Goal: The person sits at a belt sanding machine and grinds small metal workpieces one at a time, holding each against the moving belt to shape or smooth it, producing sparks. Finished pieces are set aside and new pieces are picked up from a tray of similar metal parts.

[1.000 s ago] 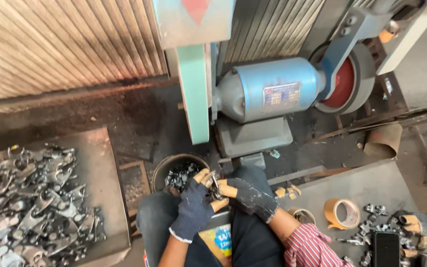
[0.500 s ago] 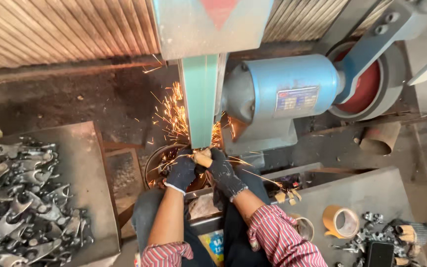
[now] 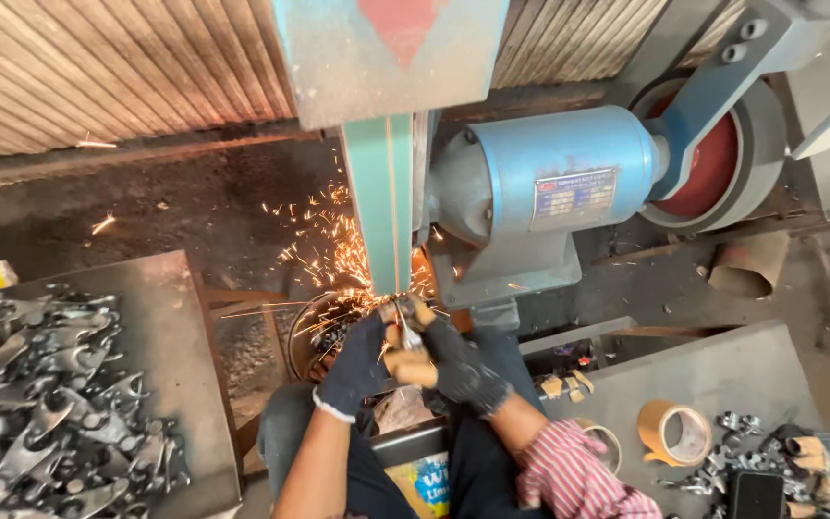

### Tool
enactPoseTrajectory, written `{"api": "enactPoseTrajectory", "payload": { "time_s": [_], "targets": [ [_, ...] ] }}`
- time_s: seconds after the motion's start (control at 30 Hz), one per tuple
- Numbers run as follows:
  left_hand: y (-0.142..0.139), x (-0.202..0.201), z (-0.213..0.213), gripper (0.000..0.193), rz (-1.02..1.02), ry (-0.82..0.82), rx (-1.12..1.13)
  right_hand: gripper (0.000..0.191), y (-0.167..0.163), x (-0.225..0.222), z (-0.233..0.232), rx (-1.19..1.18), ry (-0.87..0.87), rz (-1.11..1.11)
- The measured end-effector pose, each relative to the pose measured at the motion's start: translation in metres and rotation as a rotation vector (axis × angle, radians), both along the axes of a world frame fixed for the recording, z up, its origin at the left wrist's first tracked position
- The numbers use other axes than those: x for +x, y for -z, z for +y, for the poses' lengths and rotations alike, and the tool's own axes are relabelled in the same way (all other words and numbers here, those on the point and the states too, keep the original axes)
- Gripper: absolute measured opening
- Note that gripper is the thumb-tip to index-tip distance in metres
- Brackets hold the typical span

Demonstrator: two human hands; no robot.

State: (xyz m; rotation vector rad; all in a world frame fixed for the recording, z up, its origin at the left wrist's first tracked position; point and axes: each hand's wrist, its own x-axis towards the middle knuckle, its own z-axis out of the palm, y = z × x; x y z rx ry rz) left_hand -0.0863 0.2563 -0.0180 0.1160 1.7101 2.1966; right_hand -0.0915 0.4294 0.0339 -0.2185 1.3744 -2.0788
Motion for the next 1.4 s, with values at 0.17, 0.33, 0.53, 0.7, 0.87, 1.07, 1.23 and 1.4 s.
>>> {"api": "enactPoseTrajectory", "payload": {
  "time_s": [0.17, 0.33, 0.53, 0.7, 0.87, 1.07, 1.23, 1.4],
  "targets": [
    [-0.045, 0.03, -0.003, 0.063, -0.219, 0.06, 0.175, 0.03, -0.006, 0.013, 0.018, -0.098, 0.13, -0.35],
    [-0.011, 0.017, 0.001, 0.04, 0.259, -0.112, -0.646, 0.033, 0.016, -0.001, 0.003, 0.462, 0.274, -0.01],
    [0.022, 0.0, 0.011, 0.033, 0.054, -0.6, -0.528, 0.032, 0.039, -0.023, -0.027, 0.739, 0.328, 0.333],
    [0.002, -0.012, 0.036, 0.032, -0.063, -0.547, -0.62, 0.031, 0.041, -0.034, -0.007, 0.4, 0.36, -0.176],
    [-0.01, 0.002, 0.026, 0.03, 0.501, -0.431, -0.732, 0.03, 0.044, -0.007, 0.023, 0.733, 0.457, 0.719],
    [-0.005, -0.016, 0.046, 0.034, -0.38, -0.299, 0.342, 0.028, 0.041, -0.034, 0.0, -0.14, 0.516, -0.265],
    [-0.022, -0.017, 0.026, 0.032, 0.039, -0.293, -0.497, 0.032, 0.003, -0.024, -0.03, -0.123, 0.588, -0.328],
    [-0.045, 0.037, -0.137, 0.02, 0.621, -0.55, -0.989, 0.027, -0.026, 0.016, -0.015, 1.023, 0.317, 0.809]
  ]
}}
